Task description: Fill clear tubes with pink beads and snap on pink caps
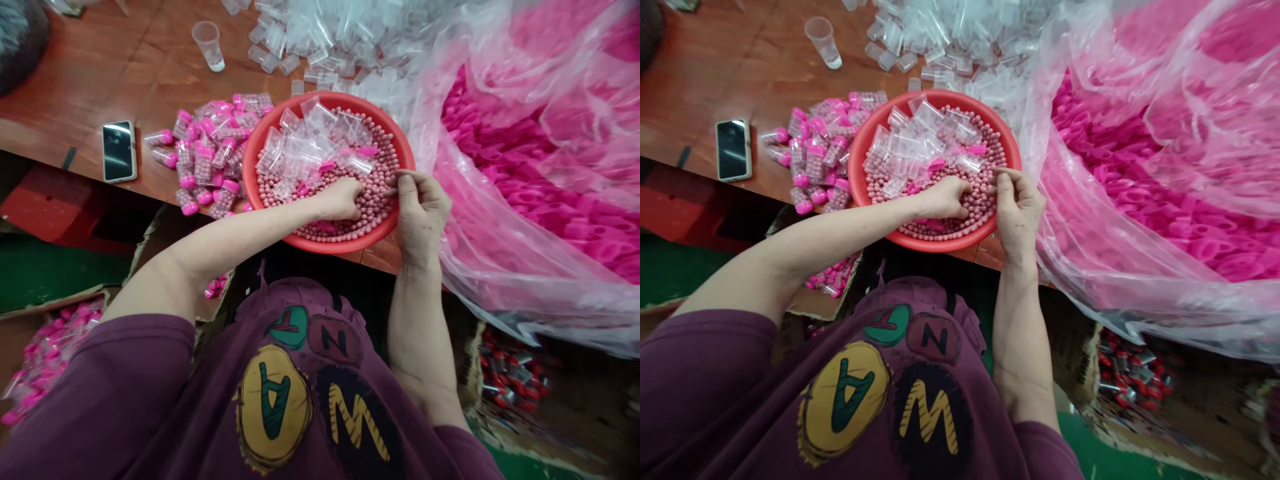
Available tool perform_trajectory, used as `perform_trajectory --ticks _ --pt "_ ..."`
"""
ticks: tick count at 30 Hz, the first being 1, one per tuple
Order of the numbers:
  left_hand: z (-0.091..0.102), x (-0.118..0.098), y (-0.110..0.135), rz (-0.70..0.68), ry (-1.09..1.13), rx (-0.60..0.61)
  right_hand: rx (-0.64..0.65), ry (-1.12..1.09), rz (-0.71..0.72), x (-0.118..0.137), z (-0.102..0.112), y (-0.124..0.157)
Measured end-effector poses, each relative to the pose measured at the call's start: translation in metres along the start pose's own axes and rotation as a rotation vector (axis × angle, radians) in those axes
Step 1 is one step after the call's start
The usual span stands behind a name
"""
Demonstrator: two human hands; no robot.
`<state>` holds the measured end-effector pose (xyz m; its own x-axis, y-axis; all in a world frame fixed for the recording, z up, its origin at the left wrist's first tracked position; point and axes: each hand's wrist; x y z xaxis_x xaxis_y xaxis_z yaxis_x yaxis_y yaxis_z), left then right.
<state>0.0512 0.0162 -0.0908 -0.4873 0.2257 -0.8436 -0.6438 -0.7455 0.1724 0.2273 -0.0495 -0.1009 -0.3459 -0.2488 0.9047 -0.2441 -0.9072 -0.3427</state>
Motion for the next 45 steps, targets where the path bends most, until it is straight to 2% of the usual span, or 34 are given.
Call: perform_trajectory --ticks 2,6,10,13,16,19,24,27,30,33,34,36,38,41,43,45 --pt "0.014 -0.002 0.008 0.009 0.139 -0.021 0.013 -0.019 0.007 -0.001 0.003 -0.001" --pt "0.032 -0.006 0.034 -0.007 0.608 -0.07 0.119 -0.018 0.004 0.005 0.002 -0.002" --pt "0.032 -0.008 0.069 0.08 0.988 -0.081 0.261 -0.057 0.049 0.017 -0.01 -0.002" --pt "0.025 -0.009 0.086 0.143 1.163 -0.113 0.36 -0.015 0.121 0.027 -0.019 -0.002" --pt "0.021 -0.011 0.091 0.158 1.253 -0.166 0.47 0.06 0.209 0.04 -0.023 -0.003" --pt "0.021 -0.013 0.087 0.173 1.302 -0.226 0.563 0.126 0.228 0.05 -0.023 -0.003" --pt "0.025 -0.013 0.083 0.222 1.364 -0.271 0.564 0.097 0.093 0.047 -0.02 -0.002" --pt "0.026 -0.012 0.085 0.193 1.356 -0.427 0.591 0.196 0.03 0.042 -0.023 -0.001" --pt "0.026 -0.011 0.088 0.135 1.334 -0.578 0.776 0.381 0.063 0.044 -0.038 0.003" --pt "0.027 -0.012 0.09 0.146 1.321 -0.637 0.957 0.514 0.154 0.048 -0.056 0.007" --pt "0.027 -0.012 0.089 0.162 1.318 -0.642 0.964 0.535 0.177 0.049 -0.059 0.008" --pt "0.026 -0.012 0.088 0.181 1.331 -0.639 0.876 0.522 0.16 0.048 -0.058 0.006" --pt "0.026 -0.013 0.087 0.177 1.375 -0.603 0.691 0.442 0.075 0.044 -0.051 0.0" --pt "0.025 -0.015 0.086 0.183 1.419 -0.474 0.417 0.262 -0.02 0.036 -0.036 -0.009" --pt "0.024 -0.017 0.086 0.192 1.412 -0.39 0.345 0.157 -0.034 0.032 -0.032 -0.011" --pt "0.024 -0.017 0.087 0.183 1.396 -0.328 0.348 0.089 -0.016 0.031 -0.035 -0.01"
Point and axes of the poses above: each hand's wrist, its own y-axis away from the middle knuckle, its own z-axis out of the back of the hand, x = y × z, and after that the axes turned 4 degrees about x, right-handed
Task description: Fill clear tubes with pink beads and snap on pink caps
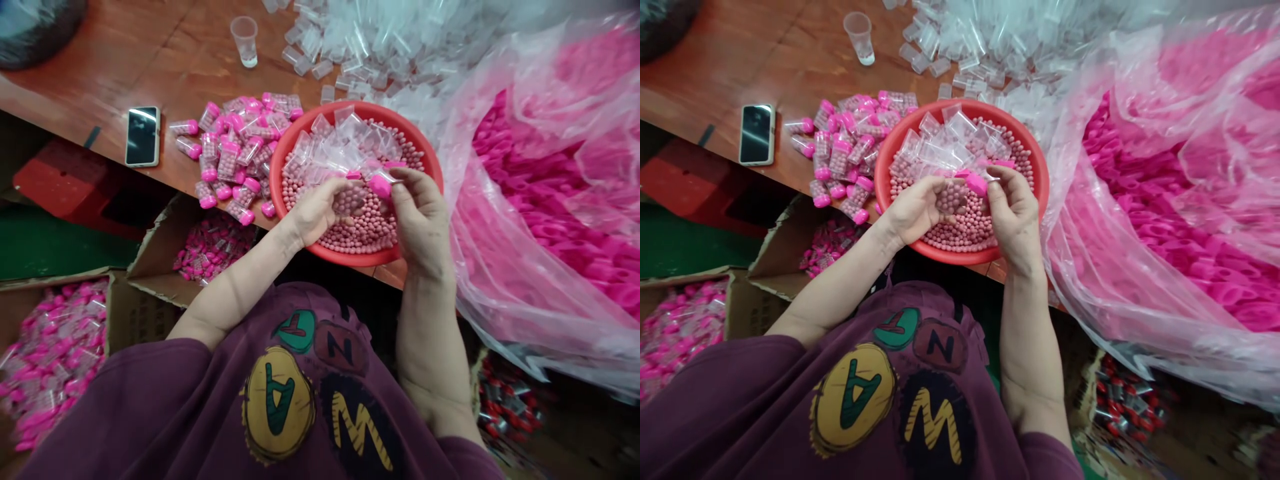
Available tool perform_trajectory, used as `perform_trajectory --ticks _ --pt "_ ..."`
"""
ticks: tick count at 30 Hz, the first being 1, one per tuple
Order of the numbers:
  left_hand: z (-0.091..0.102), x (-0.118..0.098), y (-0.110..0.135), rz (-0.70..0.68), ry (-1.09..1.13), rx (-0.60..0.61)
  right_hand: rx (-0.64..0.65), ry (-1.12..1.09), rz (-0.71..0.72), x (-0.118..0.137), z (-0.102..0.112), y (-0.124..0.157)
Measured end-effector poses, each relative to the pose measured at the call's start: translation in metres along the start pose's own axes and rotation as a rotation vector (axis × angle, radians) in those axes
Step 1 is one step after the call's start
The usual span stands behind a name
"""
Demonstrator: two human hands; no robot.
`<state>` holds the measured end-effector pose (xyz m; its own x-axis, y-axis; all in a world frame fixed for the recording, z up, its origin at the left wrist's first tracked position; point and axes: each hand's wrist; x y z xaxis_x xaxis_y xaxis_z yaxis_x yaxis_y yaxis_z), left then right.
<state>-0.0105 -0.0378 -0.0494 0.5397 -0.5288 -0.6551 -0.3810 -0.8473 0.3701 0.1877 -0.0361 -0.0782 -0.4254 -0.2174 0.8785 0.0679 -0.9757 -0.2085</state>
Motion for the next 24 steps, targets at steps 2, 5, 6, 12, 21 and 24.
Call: perform_trajectory --ticks 2,5,6,12,21,24 --pt "0.002 0.001 0.0 0.008 -0.027 0.041 -0.001 -0.029 0.061 0.002 -0.007 0.001" --pt "0.007 0.003 -0.001 0.004 -0.07 0.076 -0.071 0.022 0.159 0.009 -0.016 0.003" --pt "0.008 0.005 -0.002 -0.006 -0.077 0.083 -0.094 0.065 0.187 0.012 -0.016 0.004" --pt "0.013 0.008 -0.002 -0.03 -0.076 0.159 -0.053 0.202 0.253 0.018 -0.009 0.007" --pt "0.009 0.01 0.001 -0.093 -0.127 0.106 -0.028 0.068 0.249 0.019 -0.002 0.009" --pt "0.011 0.012 0.0 -0.075 -0.154 0.11 -0.045 0.1 0.241 0.023 -0.004 0.011"
Point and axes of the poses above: each hand's wrist, its own y-axis away from the middle knuckle, its own z-axis out of the back of the hand, x = y × z, and after that the axes turned 4 degrees about x, right-handed
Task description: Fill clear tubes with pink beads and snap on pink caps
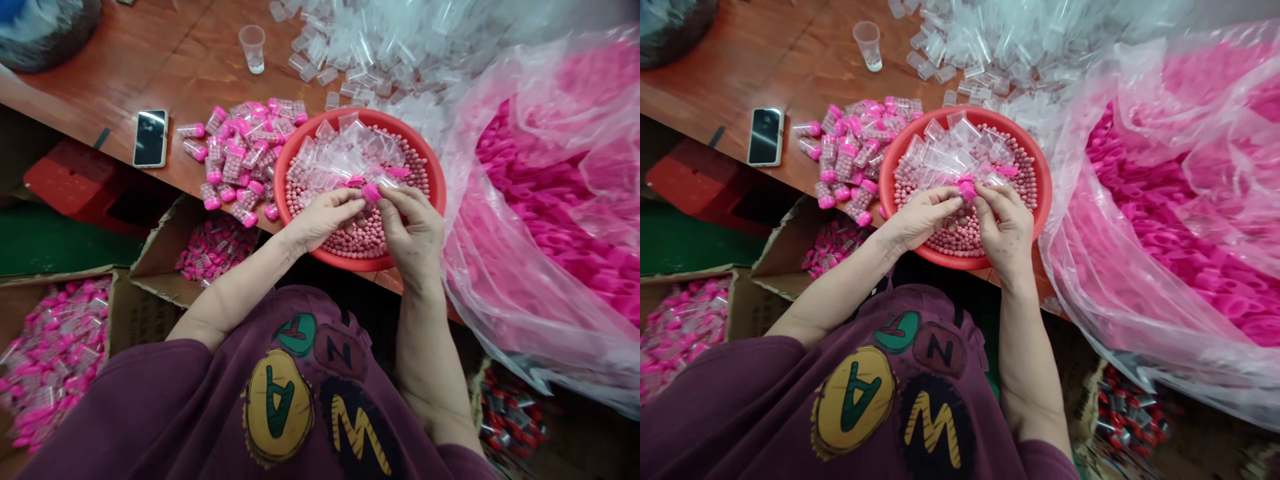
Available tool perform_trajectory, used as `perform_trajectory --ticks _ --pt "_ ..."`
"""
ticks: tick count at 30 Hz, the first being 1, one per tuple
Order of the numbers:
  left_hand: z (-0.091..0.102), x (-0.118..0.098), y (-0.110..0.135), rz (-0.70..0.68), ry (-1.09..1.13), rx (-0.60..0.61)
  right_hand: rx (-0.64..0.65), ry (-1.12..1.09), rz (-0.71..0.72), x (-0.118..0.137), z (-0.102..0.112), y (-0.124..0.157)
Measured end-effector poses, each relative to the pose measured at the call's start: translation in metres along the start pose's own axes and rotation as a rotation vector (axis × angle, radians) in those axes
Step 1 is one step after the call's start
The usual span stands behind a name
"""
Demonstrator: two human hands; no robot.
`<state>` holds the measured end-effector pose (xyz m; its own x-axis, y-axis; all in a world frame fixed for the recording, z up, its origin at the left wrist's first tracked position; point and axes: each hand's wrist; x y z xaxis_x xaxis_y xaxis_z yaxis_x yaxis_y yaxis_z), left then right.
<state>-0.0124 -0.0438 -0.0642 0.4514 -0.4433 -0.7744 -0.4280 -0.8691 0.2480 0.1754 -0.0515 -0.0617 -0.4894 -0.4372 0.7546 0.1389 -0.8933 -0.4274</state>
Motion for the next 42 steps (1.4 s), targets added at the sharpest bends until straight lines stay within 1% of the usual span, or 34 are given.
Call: perform_trajectory --ticks 2,7,11,14,17,20,21,23,25,26,28,30,33,38,42 --pt "0.002 0.001 -0.001 -0.002 0.001 -0.004 0.0 0.018 0.002 0.001 -0.001 0.001" --pt "0.002 0.003 -0.001 -0.009 0.007 0.008 -0.008 0.09 0.103 0.0 -0.004 0.006" --pt "-0.002 0.003 0.001 -0.021 -0.008 -0.037 0.005 0.161 0.139 -0.003 -0.008 0.009" --pt "-0.006 0.002 0.003 -0.023 -0.043 -0.087 0.055 0.2 0.15 -0.002 -0.01 0.011" --pt "-0.009 -0.001 0.006 -0.051 -0.081 -0.093 0.129 0.196 0.149 0.001 -0.001 0.013" --pt "-0.009 -0.002 0.008 -0.092 -0.115 -0.036 0.191 0.156 0.136 0.0 0.013 0.012" --pt "-0.009 -0.002 0.009 -0.098 -0.12 -0.024 0.18 0.128 0.111 -0.002 0.016 0.011" --pt "-0.008 0.0 0.008 -0.102 -0.121 -0.029 0.112 0.038 0.046 -0.007 0.017 0.009" --pt "-0.006 0.001 0.006 -0.106 -0.115 -0.052 0.055 -0.039 -0.007 -0.011 0.011 0.008" --pt "-0.006 0.002 0.004 -0.106 -0.113 -0.058 0.053 -0.04 -0.014 -0.011 0.007 0.008" --pt "-0.006 0.004 0.002 -0.107 -0.115 -0.06 0.082 0.036 0.011 -0.01 -0.002 0.011" --pt "-0.005 0.005 -0.001 -0.113 -0.123 -0.075 0.103 0.143 0.067 -0.008 -0.01 0.015" --pt "-0.005 0.007 -0.003 -0.132 -0.148 -0.106 0.097 0.237 0.124 -0.009 -0.022 0.023" --pt "-0.007 0.007 -0.002 -0.162 -0.214 -0.084 0.076 0.279 0.083 -0.02 -0.04 0.026" --pt "-0.009 0.006 0.0 -0.15 -0.204 -0.129 0.071 0.314 0.115 -0.022 -0.042 0.023"
Point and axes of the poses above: each hand's wrist, its own y-axis away from the middle knuckle, its own z-axis out of the back of the hand, x = y × z, and after that the axes turned 4 degrees about x, right-handed
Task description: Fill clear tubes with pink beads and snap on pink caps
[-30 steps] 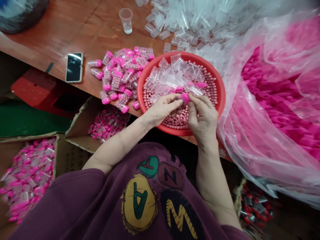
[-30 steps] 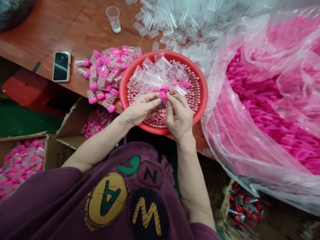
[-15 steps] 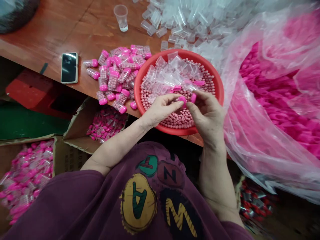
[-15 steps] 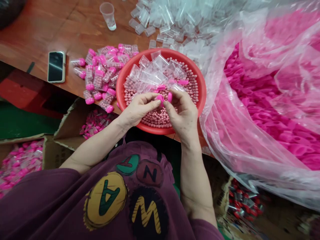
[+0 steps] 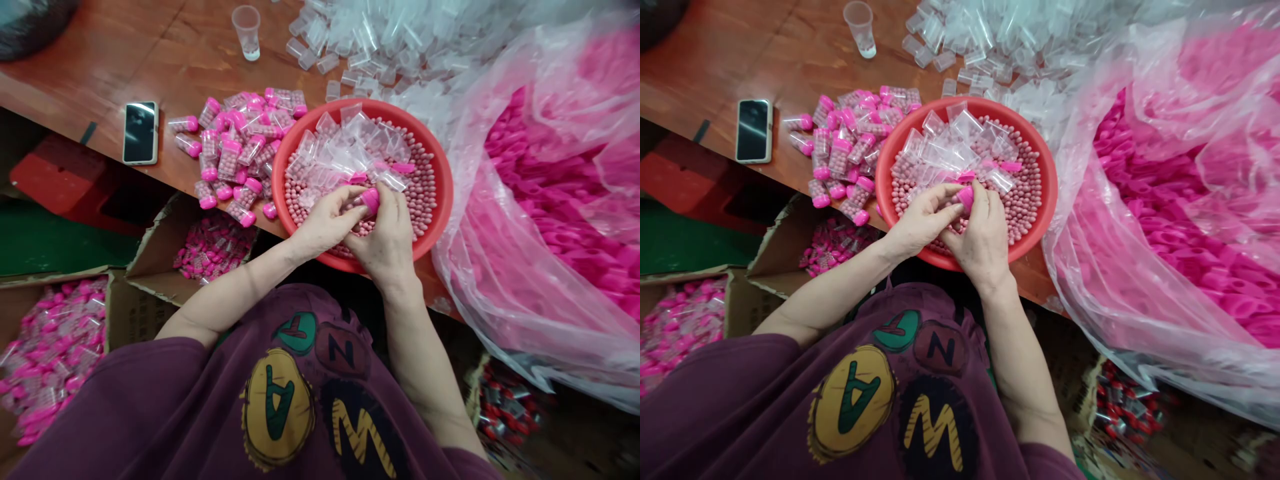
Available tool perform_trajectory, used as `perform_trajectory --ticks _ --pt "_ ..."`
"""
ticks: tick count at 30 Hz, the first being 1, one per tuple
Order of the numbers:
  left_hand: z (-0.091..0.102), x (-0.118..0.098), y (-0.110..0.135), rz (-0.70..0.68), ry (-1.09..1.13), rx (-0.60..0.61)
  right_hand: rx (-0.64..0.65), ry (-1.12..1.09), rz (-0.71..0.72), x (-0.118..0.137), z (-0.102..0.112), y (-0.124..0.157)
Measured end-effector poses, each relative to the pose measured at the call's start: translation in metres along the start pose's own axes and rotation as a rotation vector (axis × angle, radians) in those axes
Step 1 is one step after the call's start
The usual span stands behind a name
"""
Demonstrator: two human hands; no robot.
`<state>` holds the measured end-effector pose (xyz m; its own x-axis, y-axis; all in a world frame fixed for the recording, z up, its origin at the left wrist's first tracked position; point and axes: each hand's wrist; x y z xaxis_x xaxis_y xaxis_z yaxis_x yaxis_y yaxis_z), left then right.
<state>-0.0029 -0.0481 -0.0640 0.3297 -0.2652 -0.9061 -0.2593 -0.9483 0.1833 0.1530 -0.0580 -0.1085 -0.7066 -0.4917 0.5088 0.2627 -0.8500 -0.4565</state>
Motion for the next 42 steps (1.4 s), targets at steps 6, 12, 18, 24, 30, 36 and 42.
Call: perform_trajectory --ticks 6,12,18,24,30,36,42 --pt "0.0 0.004 -0.003 -0.009 0.026 0.104 0.045 0.127 0.062 -0.006 0.018 -0.003" --pt "-0.001 0.005 -0.005 -0.017 -0.052 0.095 0.083 0.283 0.065 -0.001 0.016 -0.01" --pt "0.003 0.003 -0.01 0.112 -0.022 -0.017 0.182 0.323 -0.054 0.007 0.004 -0.013" --pt "0.007 0.006 0.0 -0.14 -0.023 -0.086 0.344 -0.058 0.02 0.014 0.016 -0.018" --pt "0.085 0.031 0.062 -0.495 -0.44 -0.653 0.235 0.128 -0.188 -0.027 0.048 -0.058" --pt "0.216 0.077 0.124 -0.153 -0.98 -1.0 0.423 0.482 -0.284 -0.051 0.043 -0.06" --pt "0.147 0.034 0.091 -0.585 -1.139 -0.81 0.405 0.246 -0.146 -0.035 0.035 -0.037"
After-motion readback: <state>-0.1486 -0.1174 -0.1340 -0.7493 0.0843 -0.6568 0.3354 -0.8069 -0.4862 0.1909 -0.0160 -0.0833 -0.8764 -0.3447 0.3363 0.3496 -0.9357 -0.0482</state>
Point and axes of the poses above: each hand's wrist, its own y-axis away from the middle knuckle, its own z-axis out of the back of the hand, x = y × z, and after that the axes turned 4 degrees about x, right-handed
